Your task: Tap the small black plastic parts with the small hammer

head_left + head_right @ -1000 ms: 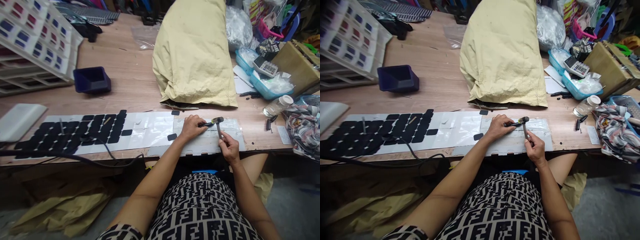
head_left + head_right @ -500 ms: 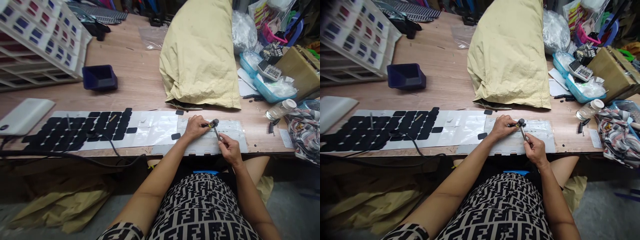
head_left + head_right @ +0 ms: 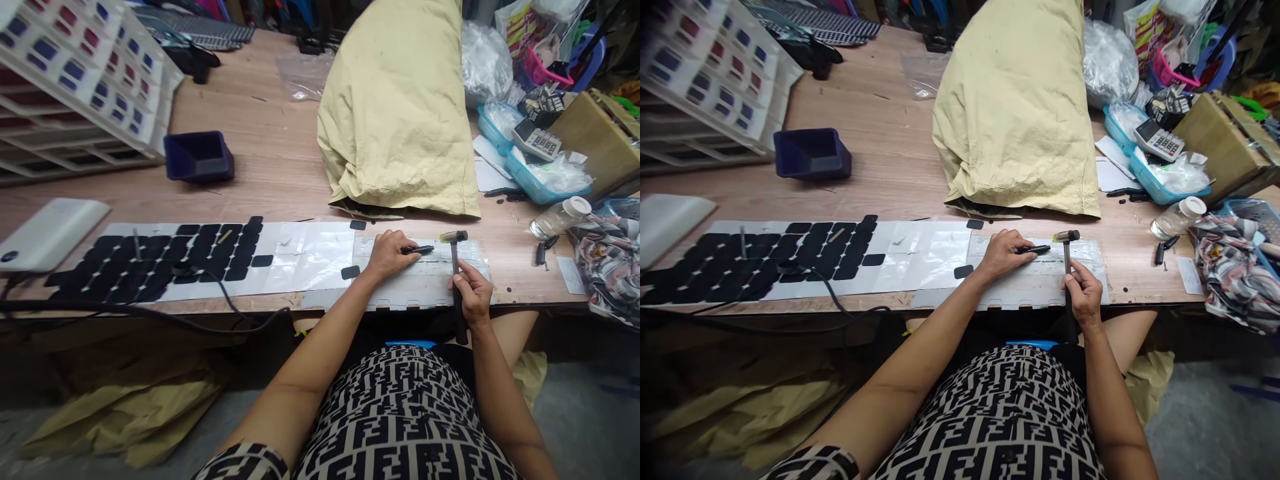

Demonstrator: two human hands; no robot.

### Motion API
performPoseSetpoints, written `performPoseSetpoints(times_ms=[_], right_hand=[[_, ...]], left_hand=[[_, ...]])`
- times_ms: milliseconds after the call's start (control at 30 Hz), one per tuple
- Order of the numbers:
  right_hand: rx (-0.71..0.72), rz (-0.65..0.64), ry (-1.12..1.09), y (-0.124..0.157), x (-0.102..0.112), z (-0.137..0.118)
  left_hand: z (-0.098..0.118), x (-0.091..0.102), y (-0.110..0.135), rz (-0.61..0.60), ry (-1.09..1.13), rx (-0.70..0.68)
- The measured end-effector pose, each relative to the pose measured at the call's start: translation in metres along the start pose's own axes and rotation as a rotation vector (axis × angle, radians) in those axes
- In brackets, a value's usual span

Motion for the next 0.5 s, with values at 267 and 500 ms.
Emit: performPoseSetpoints(times_ms=[267, 500], right_hand=[[-0.028, 0.109, -0.166, 0.003, 0.01, 0.003], [-0.041, 0.139, -0.198, 0.001, 0.01, 0.004]], left_hand=[[0.039, 0.019, 0.073, -0.653, 0.735, -0.128], [0.02, -0.051, 0.124, -0.952, 0.584, 0.048]])
Point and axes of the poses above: each hand's wrist, its own y-axis away from the middle knuckle, its own x-axis out of the back of the hand, z = x × y, the point moved 2 cm from there along -y, towards the middle knuckle, and after that the axes turned 5 degrees about -z, right-handed, at the moved point
